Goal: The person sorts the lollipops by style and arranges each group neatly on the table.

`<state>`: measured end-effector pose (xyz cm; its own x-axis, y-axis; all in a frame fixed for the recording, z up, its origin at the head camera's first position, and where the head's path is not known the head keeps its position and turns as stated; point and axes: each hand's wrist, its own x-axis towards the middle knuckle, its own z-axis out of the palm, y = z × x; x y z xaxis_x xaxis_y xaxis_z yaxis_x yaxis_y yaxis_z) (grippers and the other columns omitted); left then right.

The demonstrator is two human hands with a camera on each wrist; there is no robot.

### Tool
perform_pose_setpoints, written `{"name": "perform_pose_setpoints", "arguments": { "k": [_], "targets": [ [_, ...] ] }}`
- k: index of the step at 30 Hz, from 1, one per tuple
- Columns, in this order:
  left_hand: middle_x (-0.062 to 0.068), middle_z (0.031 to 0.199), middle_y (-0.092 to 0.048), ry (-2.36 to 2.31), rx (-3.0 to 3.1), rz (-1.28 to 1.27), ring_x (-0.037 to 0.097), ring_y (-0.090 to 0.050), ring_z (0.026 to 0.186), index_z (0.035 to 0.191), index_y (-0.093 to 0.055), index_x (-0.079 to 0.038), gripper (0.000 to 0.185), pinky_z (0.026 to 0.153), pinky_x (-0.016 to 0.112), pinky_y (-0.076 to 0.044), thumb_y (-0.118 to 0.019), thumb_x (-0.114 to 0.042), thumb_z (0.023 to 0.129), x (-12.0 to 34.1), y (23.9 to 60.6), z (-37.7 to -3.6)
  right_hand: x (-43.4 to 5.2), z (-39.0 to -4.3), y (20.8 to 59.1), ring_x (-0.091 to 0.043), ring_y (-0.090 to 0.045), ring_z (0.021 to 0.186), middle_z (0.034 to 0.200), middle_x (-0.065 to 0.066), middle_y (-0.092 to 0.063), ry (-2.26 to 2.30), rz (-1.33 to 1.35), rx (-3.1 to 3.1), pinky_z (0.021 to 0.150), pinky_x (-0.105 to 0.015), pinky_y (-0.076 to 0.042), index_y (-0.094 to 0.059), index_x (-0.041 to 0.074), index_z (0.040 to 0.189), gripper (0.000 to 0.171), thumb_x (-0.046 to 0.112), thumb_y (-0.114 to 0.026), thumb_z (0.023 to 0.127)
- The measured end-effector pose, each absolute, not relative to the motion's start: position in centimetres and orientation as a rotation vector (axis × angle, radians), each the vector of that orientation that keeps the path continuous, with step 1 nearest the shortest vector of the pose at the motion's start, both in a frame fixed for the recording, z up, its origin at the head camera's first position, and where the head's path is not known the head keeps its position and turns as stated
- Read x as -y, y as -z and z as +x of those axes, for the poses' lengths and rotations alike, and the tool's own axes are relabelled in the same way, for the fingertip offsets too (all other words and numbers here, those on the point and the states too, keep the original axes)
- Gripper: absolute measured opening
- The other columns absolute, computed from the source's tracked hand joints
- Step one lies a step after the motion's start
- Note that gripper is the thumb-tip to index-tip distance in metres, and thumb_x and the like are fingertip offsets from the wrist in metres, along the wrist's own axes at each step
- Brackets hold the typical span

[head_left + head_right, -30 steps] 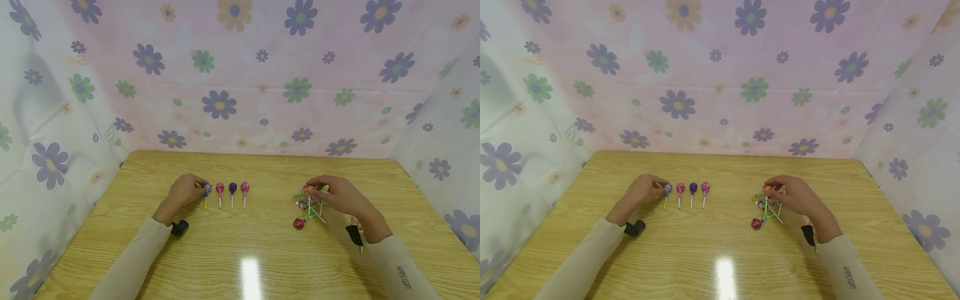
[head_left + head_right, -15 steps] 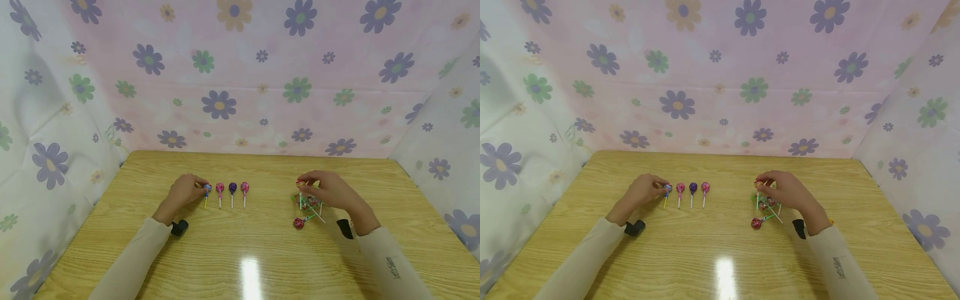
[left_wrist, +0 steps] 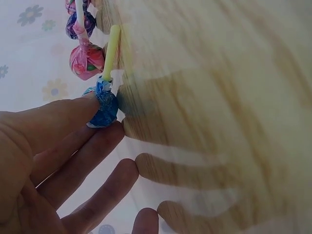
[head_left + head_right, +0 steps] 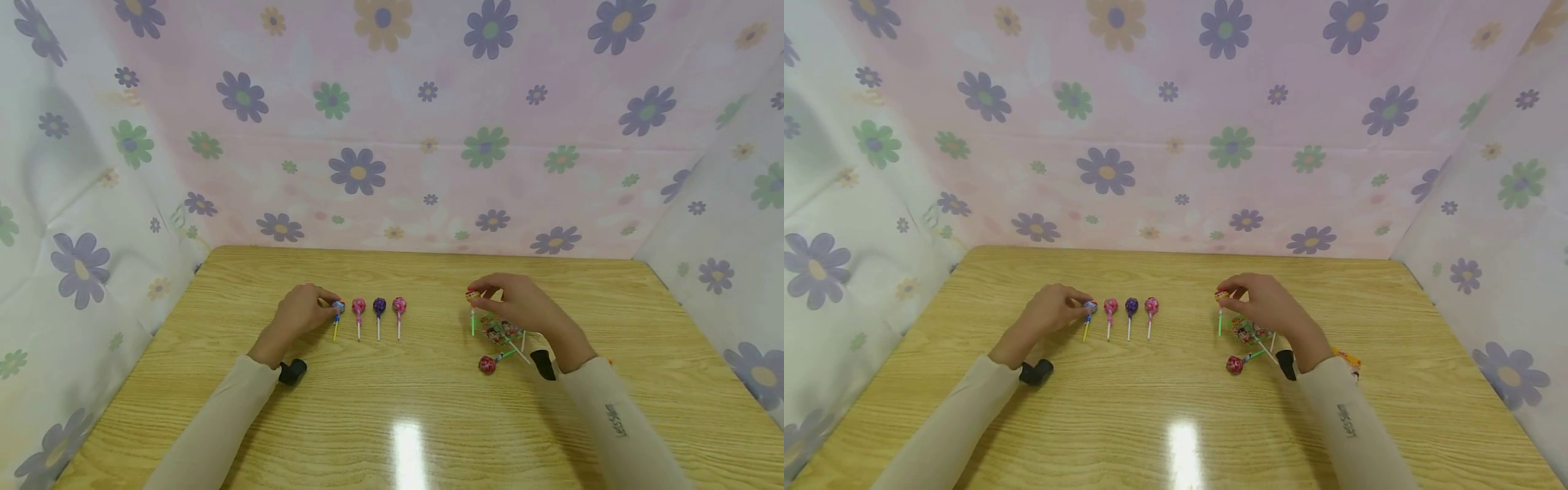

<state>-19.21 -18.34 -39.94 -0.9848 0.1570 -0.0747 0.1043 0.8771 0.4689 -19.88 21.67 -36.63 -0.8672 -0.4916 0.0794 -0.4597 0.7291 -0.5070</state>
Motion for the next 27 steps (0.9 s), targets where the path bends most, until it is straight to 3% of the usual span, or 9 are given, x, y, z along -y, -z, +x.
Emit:
{"name": "perform_pose_setpoints", "arguments": {
  "k": [5, 17, 27],
  "targets": [
    [0.008, 0.105, -0.077, -0.736, -2.941, 0.217, 0.026, -0.072, 0.093, 0.121, -0.074, -0.016, 0.031, 0.068, 0.038, -0.057, -0.069, -0.029, 0.094, 18.5, 40.1, -19.3, -20.7, -20.4, 36.8, -0.011, -0.056, 0.063, 0.107, -0.003, -0.071, 0.826, -0.791, -2.849, 0.057, -0.026, -0.044, -0.069, 0.016, 0.124, 0.032, 0.034, -0.064, 0.098],
    [0.008, 0.105, -0.077, -0.738, -2.94, 0.212, 0.026, -0.072, 0.094, 0.121, -0.074, -0.016, 0.031, 0.068, 0.037, -0.057, -0.07, -0.03, 0.093, 18.5, 39.9, -19.2, -18.6, -21.0, 37.0, -0.017, -0.064, 0.093, 0.108, 0.0, -0.071, 0.834, -0.812, -2.835, 0.066, -0.029, -0.047, -0.069, 0.014, 0.125, 0.032, 0.031, -0.064, 0.098],
    [0.008, 0.108, -0.076, -0.733, -2.941, 0.21, 0.026, -0.071, 0.094, 0.121, -0.074, -0.017, 0.031, 0.068, 0.036, -0.057, -0.069, -0.03, 0.093, 18.5, 39.9, -19.2, -16.8, -21.7, 37.2, -0.015, -0.064, 0.101, 0.111, 0.003, -0.071, 0.869, -0.841, -2.809, 0.081, -0.035, -0.05, -0.069, 0.015, 0.125, 0.031, 0.031, -0.063, 0.099]
  ]
}}
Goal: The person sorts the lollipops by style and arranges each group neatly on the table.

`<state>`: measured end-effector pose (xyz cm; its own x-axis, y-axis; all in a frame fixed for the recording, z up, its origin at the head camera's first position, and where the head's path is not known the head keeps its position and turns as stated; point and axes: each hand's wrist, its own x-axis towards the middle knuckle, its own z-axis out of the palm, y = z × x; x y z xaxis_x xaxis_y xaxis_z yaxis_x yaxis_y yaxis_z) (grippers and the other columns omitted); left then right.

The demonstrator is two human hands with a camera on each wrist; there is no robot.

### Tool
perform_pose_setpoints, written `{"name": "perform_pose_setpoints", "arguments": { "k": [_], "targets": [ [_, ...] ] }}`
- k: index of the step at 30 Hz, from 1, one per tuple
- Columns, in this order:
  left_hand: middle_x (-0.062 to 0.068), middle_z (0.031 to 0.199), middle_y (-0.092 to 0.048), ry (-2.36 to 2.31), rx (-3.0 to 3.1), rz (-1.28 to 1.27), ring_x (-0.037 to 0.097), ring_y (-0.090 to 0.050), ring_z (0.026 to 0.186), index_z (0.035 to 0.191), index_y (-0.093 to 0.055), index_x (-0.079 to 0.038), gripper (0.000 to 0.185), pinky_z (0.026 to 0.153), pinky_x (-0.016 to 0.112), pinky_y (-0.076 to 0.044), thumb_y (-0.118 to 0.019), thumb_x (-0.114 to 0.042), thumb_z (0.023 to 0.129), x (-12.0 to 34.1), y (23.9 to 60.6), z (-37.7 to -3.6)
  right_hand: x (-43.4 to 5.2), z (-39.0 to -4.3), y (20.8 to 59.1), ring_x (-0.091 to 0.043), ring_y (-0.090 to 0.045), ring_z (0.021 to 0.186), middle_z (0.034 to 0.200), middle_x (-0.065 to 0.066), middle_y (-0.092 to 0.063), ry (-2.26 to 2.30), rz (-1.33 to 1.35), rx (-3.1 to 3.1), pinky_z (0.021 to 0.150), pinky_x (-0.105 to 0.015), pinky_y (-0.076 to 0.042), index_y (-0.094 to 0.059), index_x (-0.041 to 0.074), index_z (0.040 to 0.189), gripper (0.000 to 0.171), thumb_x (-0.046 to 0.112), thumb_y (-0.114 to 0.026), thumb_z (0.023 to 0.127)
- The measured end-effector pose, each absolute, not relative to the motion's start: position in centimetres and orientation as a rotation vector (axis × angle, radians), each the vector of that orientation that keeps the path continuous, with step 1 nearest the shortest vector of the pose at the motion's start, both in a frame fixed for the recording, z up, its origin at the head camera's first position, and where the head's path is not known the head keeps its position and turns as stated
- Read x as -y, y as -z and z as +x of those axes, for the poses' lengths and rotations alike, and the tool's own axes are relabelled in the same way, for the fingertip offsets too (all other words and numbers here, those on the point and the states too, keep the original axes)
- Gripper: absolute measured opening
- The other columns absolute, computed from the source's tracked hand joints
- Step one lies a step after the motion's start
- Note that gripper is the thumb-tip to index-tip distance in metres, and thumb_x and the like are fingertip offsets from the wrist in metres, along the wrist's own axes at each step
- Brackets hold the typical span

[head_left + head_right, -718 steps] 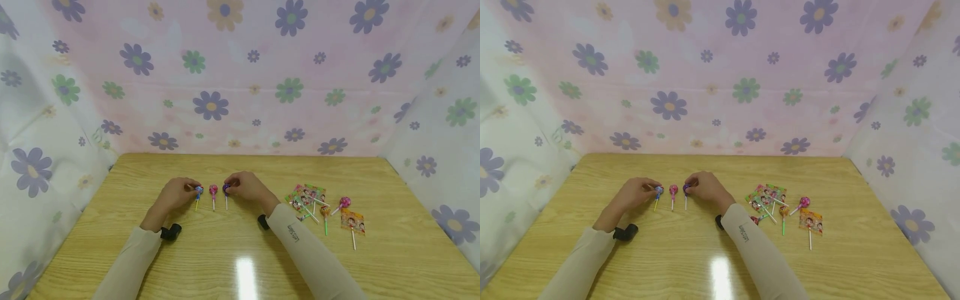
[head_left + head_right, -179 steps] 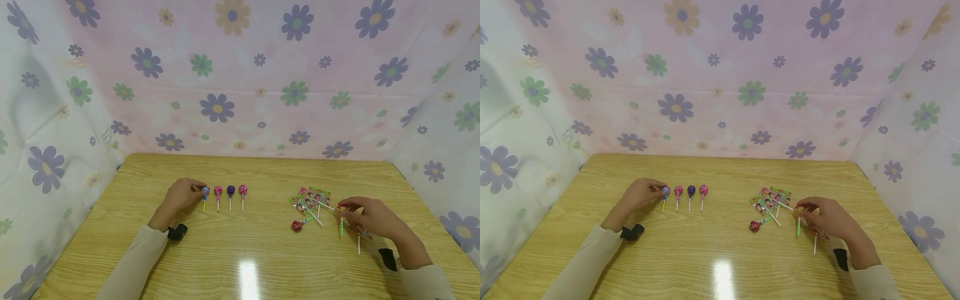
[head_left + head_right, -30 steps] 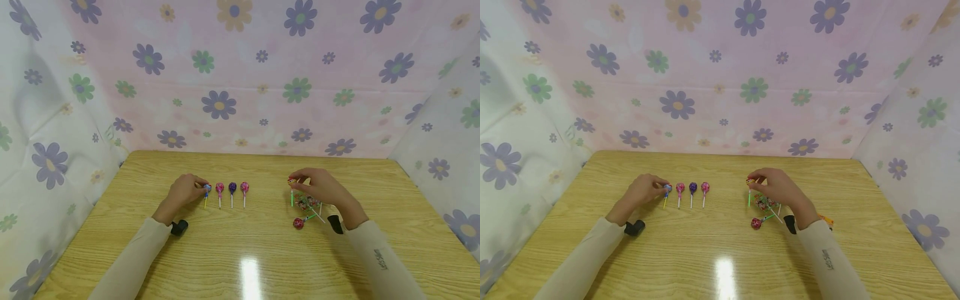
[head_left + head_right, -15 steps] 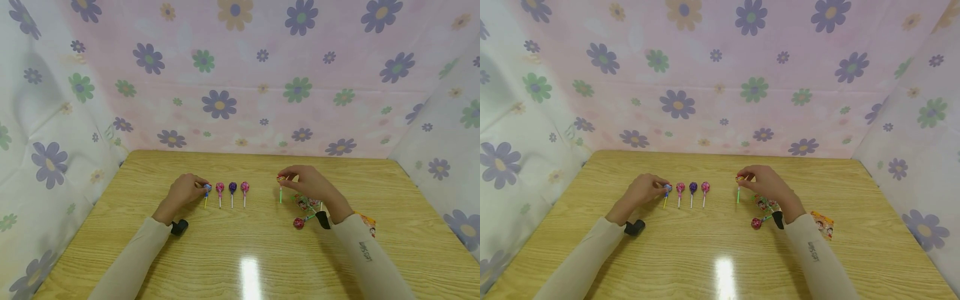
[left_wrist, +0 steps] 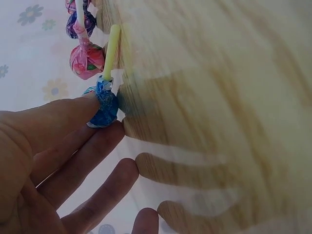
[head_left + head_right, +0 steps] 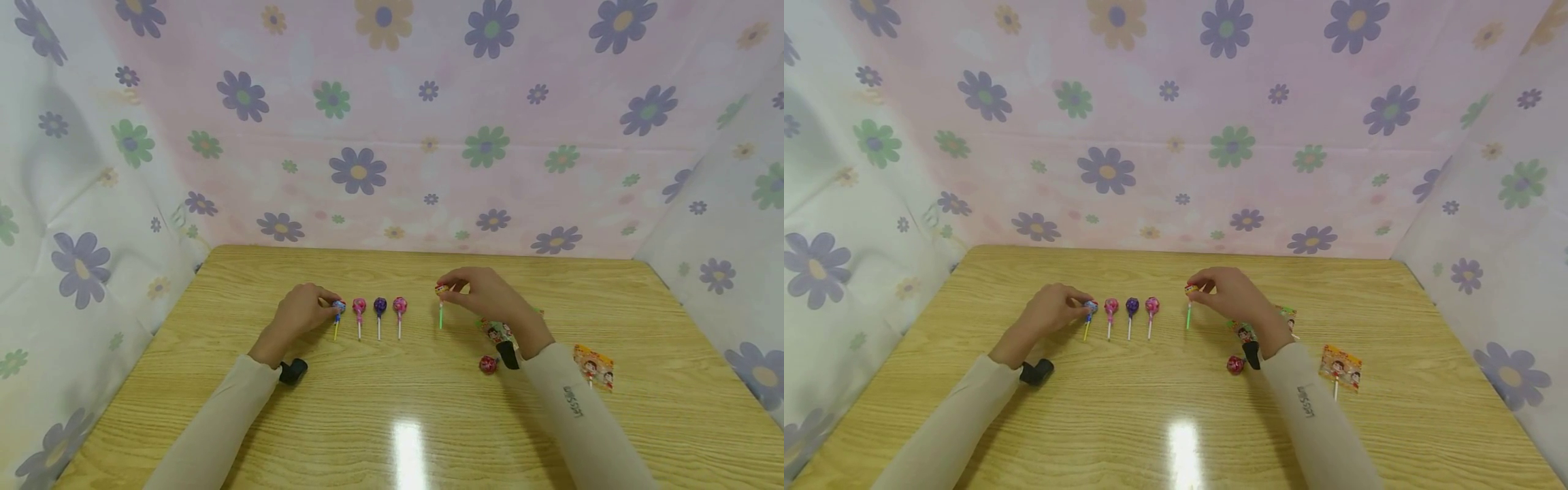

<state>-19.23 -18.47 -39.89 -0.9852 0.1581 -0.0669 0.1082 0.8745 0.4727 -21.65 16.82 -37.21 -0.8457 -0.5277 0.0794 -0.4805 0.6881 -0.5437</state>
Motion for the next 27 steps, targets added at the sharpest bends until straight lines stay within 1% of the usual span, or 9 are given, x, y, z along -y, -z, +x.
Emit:
{"name": "perform_pose_setpoints", "arguments": {
  "k": [7, 11, 15, 22, 27],
  "targets": [
    [0.008, 0.107, -0.077, -0.719, -2.943, 0.202, 0.025, -0.071, 0.094, 0.121, -0.074, -0.017, 0.031, 0.067, 0.036, -0.056, -0.069, -0.029, 0.093, 18.5, 40.0, -19.3, -15.4, -22.2, 37.4, -0.014, -0.065, 0.1, 0.114, 0.003, -0.072, 0.857, -0.881, -2.806, 0.086, -0.039, -0.051, -0.069, 0.016, 0.124, 0.031, 0.032, -0.064, 0.098],
    [0.009, 0.107, -0.076, -0.718, -2.942, 0.211, 0.026, -0.071, 0.094, 0.122, -0.074, -0.017, 0.031, 0.067, 0.036, -0.057, -0.069, -0.03, 0.094, 18.5, 40.1, -19.3, -14.6, -22.5, 37.5, -0.014, -0.066, 0.1, 0.115, 0.003, -0.072, 0.869, -0.89, -2.792, 0.085, -0.039, -0.052, -0.069, 0.017, 0.125, 0.031, 0.032, -0.064, 0.098],
    [0.009, 0.107, -0.076, -0.722, -2.942, 0.215, 0.026, -0.071, 0.095, 0.122, -0.074, -0.017, 0.031, 0.07, 0.037, -0.057, -0.069, -0.03, 0.094, 18.5, 40.2, -19.3, -14.0, -22.8, 38.0, -0.016, -0.066, 0.099, 0.116, 0.001, -0.072, 0.889, -0.921, -2.784, 0.083, -0.04, -0.053, -0.069, 0.014, 0.125, 0.033, 0.031, -0.064, 0.098],
    [0.009, 0.107, -0.076, -0.718, -2.942, 0.221, 0.026, -0.071, 0.095, 0.122, -0.074, -0.017, 0.031, 0.067, 0.037, -0.057, -0.069, -0.029, 0.094, 18.6, 40.3, -19.4, -13.6, -22.7, 38.7, -0.016, -0.065, 0.099, 0.114, 0.0, -0.071, 0.879, -0.847, -2.759, 0.081, -0.037, -0.052, -0.069, 0.014, 0.125, 0.033, 0.032, -0.065, 0.098],
    [0.008, 0.107, -0.076, -0.719, -2.939, 0.208, 0.026, -0.071, 0.095, 0.122, -0.073, -0.017, 0.032, 0.066, 0.036, -0.056, -0.069, -0.029, 0.094, 18.6, 40.3, -19.5, -13.6, -22.6, 38.9, -0.017, -0.065, 0.1, 0.113, -0.001, -0.071, 0.861, -0.846, -2.761, 0.08, -0.037, -0.052, -0.069, 0.013, 0.125, 0.033, 0.031, -0.065, 0.098]
  ]
}}
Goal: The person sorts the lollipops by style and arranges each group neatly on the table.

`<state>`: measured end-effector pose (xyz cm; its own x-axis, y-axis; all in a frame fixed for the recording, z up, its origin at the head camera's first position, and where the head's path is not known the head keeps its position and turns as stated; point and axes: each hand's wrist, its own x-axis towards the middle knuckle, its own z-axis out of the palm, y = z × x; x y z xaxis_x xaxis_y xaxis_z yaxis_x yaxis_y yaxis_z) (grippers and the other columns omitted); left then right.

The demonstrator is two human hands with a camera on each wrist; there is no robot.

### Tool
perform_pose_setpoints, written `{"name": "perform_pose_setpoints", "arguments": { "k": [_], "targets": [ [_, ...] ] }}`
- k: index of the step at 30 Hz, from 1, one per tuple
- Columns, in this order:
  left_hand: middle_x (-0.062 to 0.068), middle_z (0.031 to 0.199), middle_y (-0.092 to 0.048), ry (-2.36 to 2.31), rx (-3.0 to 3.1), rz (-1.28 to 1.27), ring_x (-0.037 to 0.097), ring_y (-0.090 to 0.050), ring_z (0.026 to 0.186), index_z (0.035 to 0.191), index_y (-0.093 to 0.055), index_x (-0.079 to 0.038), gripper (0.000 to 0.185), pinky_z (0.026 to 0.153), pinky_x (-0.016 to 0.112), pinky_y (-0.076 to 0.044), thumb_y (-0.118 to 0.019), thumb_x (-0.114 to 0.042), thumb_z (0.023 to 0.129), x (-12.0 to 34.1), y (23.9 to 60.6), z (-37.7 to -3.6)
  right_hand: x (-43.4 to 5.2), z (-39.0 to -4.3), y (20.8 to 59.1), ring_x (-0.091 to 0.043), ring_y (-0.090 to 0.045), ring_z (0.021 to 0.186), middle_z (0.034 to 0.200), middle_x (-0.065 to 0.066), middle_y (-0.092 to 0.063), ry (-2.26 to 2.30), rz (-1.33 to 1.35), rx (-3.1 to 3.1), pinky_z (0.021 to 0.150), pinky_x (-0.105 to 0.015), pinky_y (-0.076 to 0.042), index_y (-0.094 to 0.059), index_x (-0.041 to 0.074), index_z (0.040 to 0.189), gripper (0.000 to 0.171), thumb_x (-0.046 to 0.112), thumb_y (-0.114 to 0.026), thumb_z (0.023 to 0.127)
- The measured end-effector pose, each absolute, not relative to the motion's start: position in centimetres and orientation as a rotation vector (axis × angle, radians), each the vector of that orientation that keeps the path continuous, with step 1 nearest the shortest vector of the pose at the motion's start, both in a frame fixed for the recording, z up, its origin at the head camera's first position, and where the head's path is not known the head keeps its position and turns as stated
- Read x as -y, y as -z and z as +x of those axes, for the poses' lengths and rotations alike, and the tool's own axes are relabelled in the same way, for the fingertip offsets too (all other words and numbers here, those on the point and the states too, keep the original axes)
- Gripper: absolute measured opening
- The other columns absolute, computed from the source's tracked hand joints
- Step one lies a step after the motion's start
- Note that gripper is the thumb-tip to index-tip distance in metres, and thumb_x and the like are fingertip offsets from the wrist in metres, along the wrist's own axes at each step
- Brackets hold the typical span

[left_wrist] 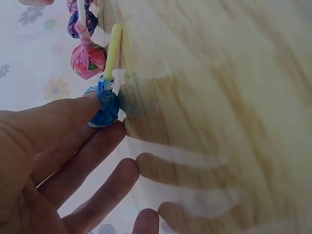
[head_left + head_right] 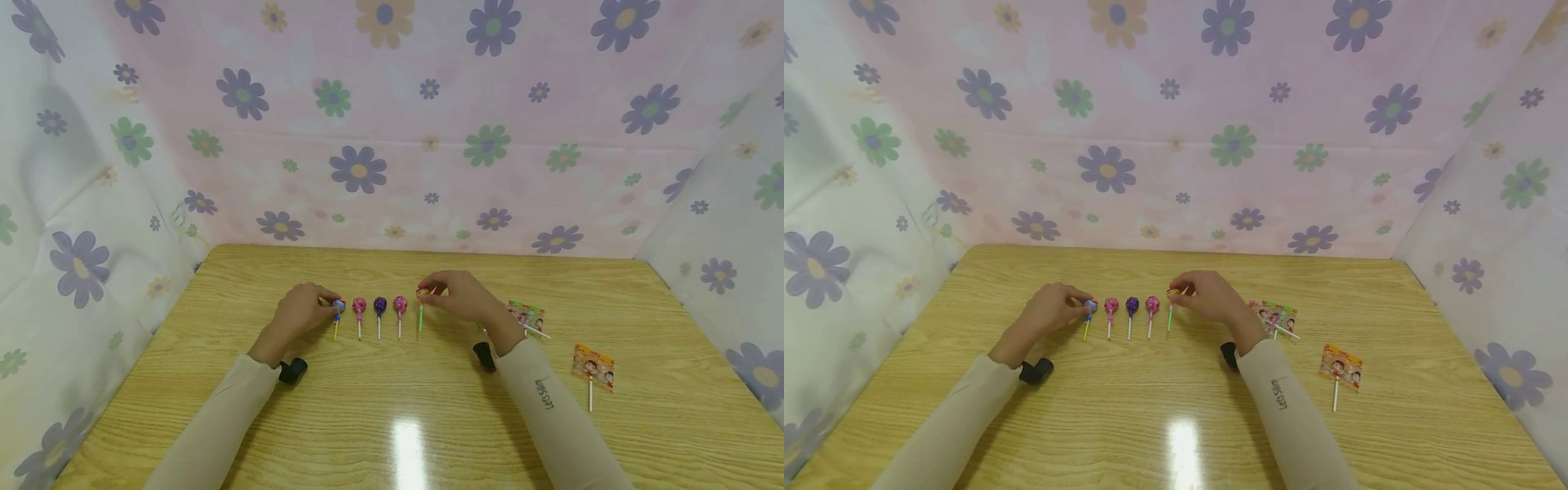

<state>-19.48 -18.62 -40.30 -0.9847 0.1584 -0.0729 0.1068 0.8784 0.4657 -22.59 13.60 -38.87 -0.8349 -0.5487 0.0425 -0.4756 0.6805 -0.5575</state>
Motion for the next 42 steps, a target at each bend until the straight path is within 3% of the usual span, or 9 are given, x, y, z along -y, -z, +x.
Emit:
{"name": "perform_pose_setpoints", "arguments": {
  "k": [42],
  "targets": [
    [0.008, 0.108, -0.076, -0.729, -2.931, 0.201, 0.025, -0.07, 0.094, 0.124, -0.073, -0.016, 0.032, 0.065, 0.034, -0.055, -0.068, -0.029, 0.094, 18.6, 40.2, -19.3, -12.6, -23.0, 40.6, -0.015, -0.066, 0.099, 0.105, 0.001, -0.072, 0.805, -0.722, -2.702, 0.089, -0.04, -0.054, -0.07, 0.014, 0.121, 0.029, 0.029, -0.068, 0.096]
  ]
}}
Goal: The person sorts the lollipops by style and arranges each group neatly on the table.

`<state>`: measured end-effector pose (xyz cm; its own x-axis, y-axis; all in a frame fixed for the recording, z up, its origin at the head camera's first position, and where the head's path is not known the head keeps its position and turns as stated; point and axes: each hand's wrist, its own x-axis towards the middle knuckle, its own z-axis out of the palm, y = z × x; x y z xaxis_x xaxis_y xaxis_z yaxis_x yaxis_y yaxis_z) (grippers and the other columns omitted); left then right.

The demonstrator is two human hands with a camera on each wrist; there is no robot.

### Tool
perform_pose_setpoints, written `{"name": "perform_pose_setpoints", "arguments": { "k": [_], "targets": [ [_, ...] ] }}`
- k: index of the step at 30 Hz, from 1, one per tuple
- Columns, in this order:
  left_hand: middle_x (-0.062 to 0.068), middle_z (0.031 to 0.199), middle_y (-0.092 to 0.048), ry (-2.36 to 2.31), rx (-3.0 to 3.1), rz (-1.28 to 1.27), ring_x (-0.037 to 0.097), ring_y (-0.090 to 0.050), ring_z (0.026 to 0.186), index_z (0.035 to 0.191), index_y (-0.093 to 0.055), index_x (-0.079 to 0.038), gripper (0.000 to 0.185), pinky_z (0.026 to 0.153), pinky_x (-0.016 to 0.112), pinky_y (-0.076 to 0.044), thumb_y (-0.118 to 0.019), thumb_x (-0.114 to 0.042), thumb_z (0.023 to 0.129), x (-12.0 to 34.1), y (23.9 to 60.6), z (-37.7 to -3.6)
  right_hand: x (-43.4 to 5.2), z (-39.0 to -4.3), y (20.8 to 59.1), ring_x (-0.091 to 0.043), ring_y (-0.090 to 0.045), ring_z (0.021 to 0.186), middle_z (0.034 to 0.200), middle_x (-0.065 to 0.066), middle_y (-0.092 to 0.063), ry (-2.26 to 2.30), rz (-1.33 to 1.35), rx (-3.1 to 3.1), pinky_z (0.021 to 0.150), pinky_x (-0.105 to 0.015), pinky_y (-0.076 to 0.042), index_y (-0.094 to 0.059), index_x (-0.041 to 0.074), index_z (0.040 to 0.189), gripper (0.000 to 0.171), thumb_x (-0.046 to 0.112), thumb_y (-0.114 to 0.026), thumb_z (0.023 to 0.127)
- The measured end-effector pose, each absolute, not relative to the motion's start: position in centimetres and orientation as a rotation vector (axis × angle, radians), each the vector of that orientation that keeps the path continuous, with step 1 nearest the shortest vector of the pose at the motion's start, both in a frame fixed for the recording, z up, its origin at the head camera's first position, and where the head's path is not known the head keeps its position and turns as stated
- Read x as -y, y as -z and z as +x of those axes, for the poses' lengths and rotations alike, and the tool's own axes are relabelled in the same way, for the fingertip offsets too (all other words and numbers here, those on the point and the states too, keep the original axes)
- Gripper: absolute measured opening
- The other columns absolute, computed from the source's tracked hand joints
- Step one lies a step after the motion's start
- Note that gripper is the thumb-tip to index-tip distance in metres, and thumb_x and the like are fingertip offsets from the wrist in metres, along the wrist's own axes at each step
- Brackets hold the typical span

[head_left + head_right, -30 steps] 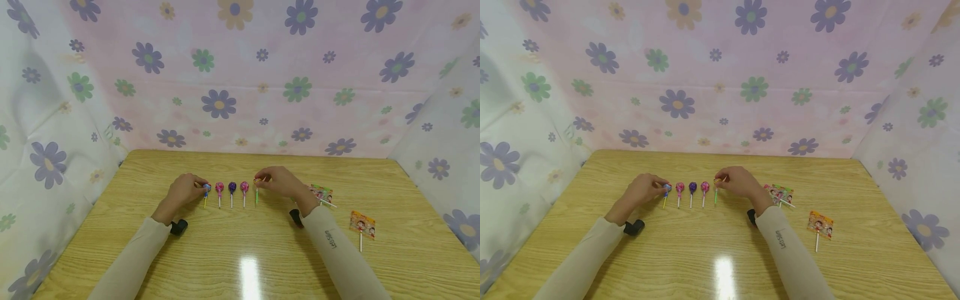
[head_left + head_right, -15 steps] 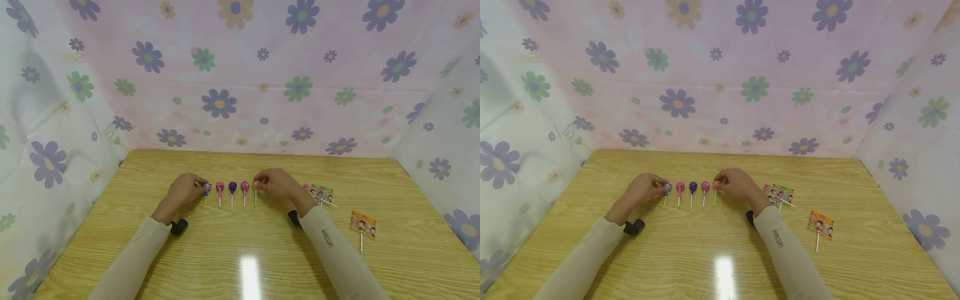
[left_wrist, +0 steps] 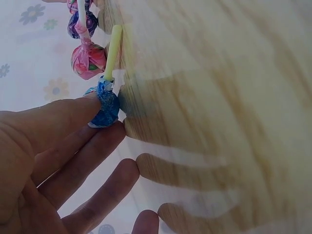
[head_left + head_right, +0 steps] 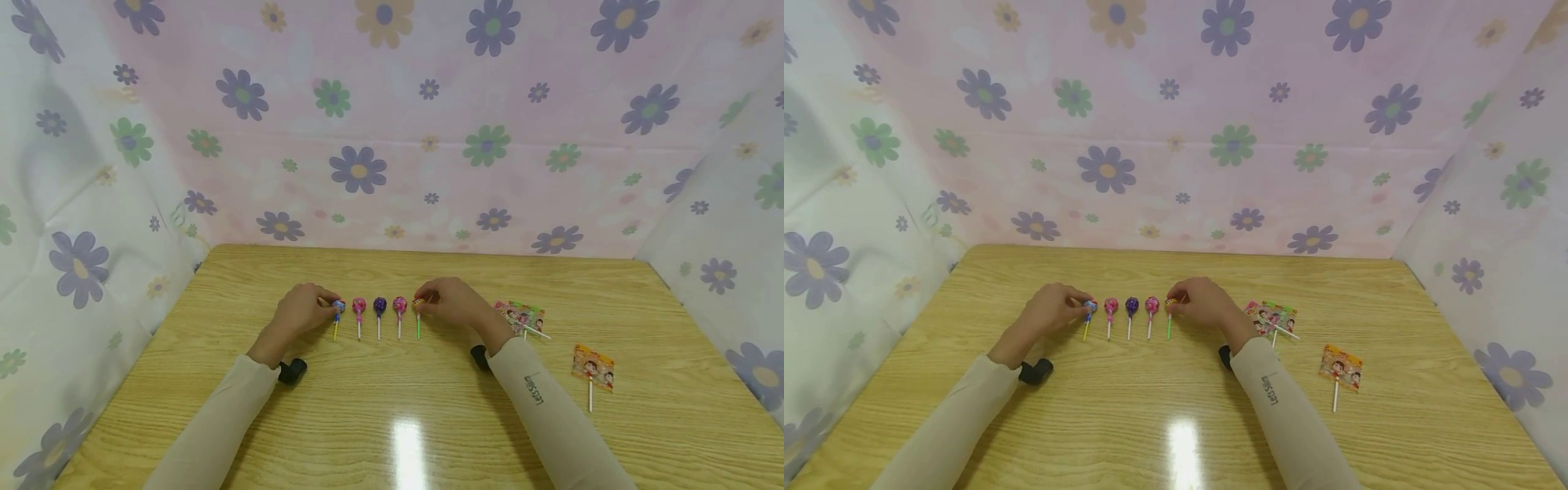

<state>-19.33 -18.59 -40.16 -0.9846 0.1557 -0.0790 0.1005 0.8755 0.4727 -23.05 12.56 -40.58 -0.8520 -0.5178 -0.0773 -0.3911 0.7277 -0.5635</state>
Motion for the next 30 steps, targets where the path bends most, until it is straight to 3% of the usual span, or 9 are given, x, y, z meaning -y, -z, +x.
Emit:
{"name": "perform_pose_setpoints", "arguments": {
  "k": [30],
  "targets": [
    [0.007, 0.109, -0.076, -0.717, -2.934, 0.206, 0.024, -0.07, 0.093, 0.123, -0.073, -0.017, 0.032, 0.064, 0.034, -0.055, -0.068, -0.029, 0.094, 18.56, 40.22, -19.36, -12.56, -22.98, 40.37, -0.017, -0.067, 0.1, 0.107, -0.001, -0.072, 0.791, -0.719, -2.695, 0.09, -0.041, -0.054, -0.07, 0.012, 0.122, 0.031, 0.027, -0.068, 0.096]
  ]
}}
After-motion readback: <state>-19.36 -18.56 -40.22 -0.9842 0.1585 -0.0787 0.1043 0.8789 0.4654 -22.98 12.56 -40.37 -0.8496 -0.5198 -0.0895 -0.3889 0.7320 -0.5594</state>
